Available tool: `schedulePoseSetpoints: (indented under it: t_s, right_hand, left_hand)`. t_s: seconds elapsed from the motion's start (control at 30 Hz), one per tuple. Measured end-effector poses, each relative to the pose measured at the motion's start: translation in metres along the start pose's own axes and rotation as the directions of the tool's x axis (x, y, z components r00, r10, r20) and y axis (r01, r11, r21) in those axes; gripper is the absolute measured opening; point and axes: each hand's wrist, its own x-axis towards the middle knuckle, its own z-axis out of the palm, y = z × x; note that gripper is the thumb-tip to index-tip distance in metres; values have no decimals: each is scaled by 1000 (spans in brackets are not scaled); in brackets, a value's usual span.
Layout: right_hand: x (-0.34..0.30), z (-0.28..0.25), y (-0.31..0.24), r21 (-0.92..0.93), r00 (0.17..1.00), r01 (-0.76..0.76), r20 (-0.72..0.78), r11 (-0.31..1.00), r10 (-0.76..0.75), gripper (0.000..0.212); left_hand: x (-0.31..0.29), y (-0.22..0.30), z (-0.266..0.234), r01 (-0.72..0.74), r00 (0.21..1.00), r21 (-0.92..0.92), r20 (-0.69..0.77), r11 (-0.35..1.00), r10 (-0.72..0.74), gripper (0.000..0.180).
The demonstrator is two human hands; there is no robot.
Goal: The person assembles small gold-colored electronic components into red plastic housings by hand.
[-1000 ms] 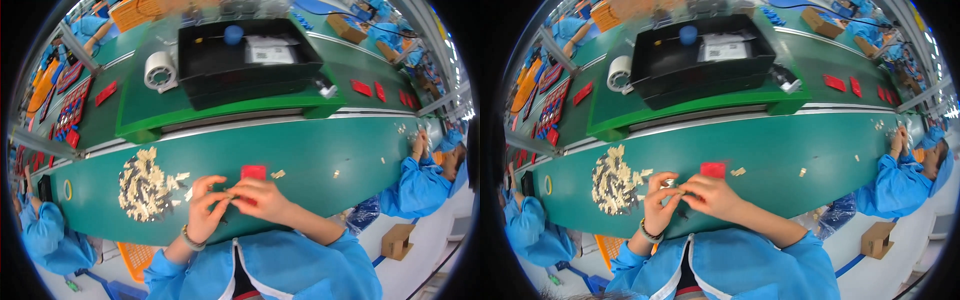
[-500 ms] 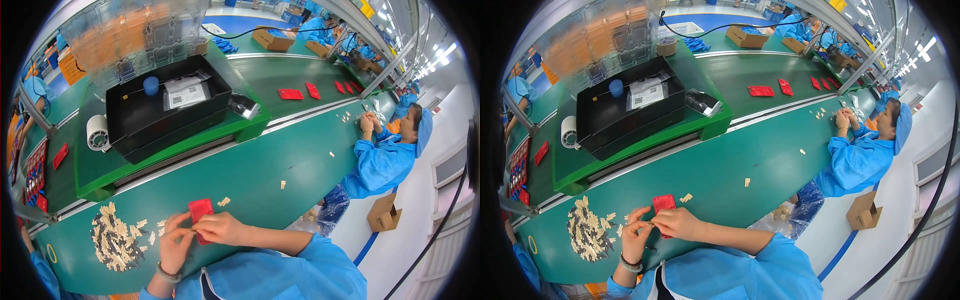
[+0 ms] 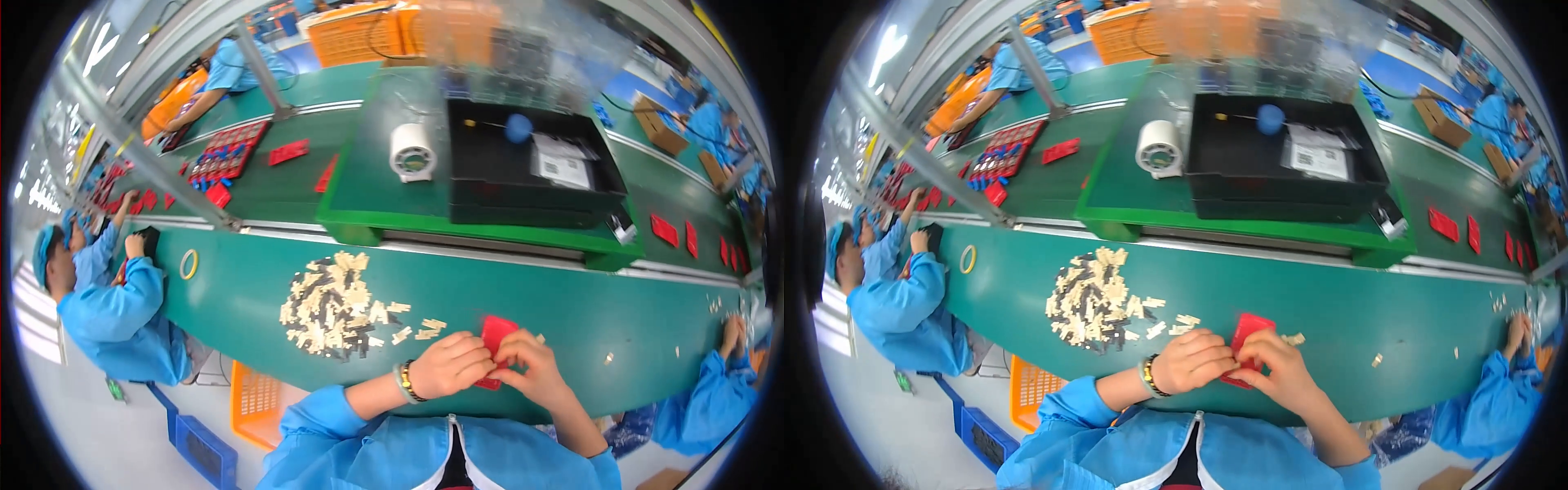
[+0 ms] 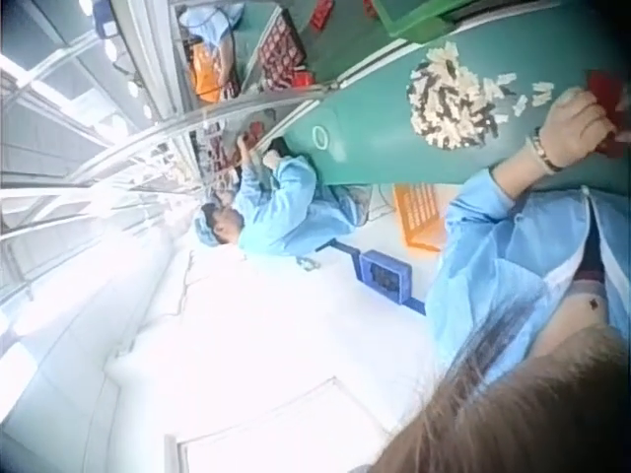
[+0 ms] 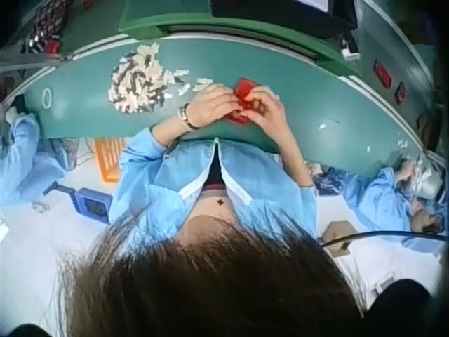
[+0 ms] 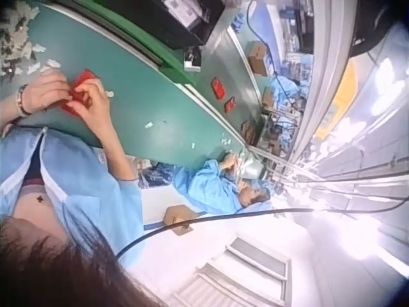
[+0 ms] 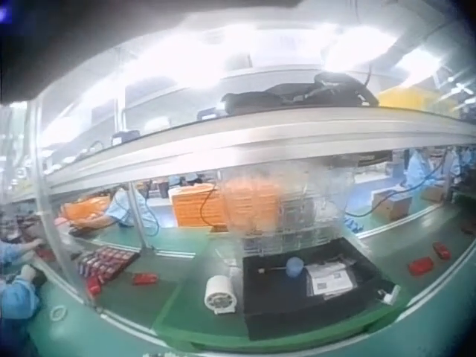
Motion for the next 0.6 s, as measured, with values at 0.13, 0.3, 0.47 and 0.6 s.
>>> schedulePoseSetpoints:
  t_s: [0.13, 0.3, 0.47, 0.6]
  right_hand:
    - [10, 7, 3, -205, 993, 114, 7, 972, -115, 25]
    - [1, 10, 0, -311, 983, 156, -42, 937, -177, 25]
    - [-11, 4, 2, -406, 978, 143, -80, 903, -191, 23]
    - [-36, -18, 36, -623, 992, -122, -106, 772, 71, 31]
  left_hand:
    - [-3, -1, -3, -40, 998, 94, -37, 995, 44, 22]
    - [-7, 4, 5, -48, 996, 133, -68, 990, 57, 20]
    - [-4, 4, 9, 34, 999, 85, 29, 996, -37, 22]
    - [-1, -10, 14, 402, 905, -22, 166, 916, -393, 37]
